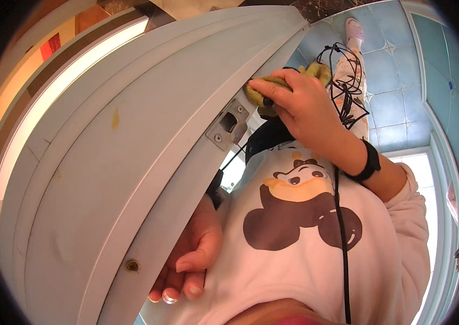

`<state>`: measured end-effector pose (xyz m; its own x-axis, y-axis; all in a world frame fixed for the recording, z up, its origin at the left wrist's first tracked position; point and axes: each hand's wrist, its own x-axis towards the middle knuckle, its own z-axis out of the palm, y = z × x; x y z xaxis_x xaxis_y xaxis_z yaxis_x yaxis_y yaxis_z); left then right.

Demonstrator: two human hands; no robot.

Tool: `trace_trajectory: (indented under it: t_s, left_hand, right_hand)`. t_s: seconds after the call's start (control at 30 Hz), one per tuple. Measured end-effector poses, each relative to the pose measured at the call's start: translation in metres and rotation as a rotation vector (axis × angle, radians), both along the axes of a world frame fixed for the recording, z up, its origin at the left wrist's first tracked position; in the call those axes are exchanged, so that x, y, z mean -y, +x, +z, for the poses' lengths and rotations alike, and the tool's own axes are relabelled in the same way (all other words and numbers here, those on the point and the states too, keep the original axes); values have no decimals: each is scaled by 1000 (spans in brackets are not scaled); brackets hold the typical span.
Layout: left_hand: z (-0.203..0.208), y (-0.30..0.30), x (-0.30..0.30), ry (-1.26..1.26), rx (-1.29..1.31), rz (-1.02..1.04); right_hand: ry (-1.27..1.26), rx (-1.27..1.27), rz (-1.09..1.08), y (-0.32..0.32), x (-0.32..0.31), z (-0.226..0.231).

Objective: The person wipes the white door frame and surrounding trim with a green cloth. They move around the door, cleaning the top, sides, and lower sections while holding the frame with one hand and wiping with the other.

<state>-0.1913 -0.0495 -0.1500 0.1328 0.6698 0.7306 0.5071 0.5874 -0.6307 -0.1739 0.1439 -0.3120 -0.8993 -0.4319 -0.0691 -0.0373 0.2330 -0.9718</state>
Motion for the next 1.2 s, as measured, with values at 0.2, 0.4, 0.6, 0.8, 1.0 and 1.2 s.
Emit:
trace_trajectory:
  t_s: [0.2, 0.4, 0.6, 0.8, 1.0, 1.2]
  left_hand:
    - [3, -4, -3, -77, -95, 19]
    - [7, -9, -8, -83, -121, -23]
    - [5, -14, -19, 93, -7, -131]
    - [16, -21, -15, 51, 31, -103]
    - [22, -24, -3, 6, 78, -28]
    - [22, -22, -1, 35, 91, -64]
  right_hand:
    - [-17, -15, 27, 0, -2, -5]
    - [-158, -17, 6, -3, -9, 10]
    - [-279, -203, 14, -5, -10, 64]
    - [-188, -158, 1, -18, -5, 80]
    - [-146, -296, -62, -23, -2, 86]
    - [-143, -273, 21, -29, 1, 90]
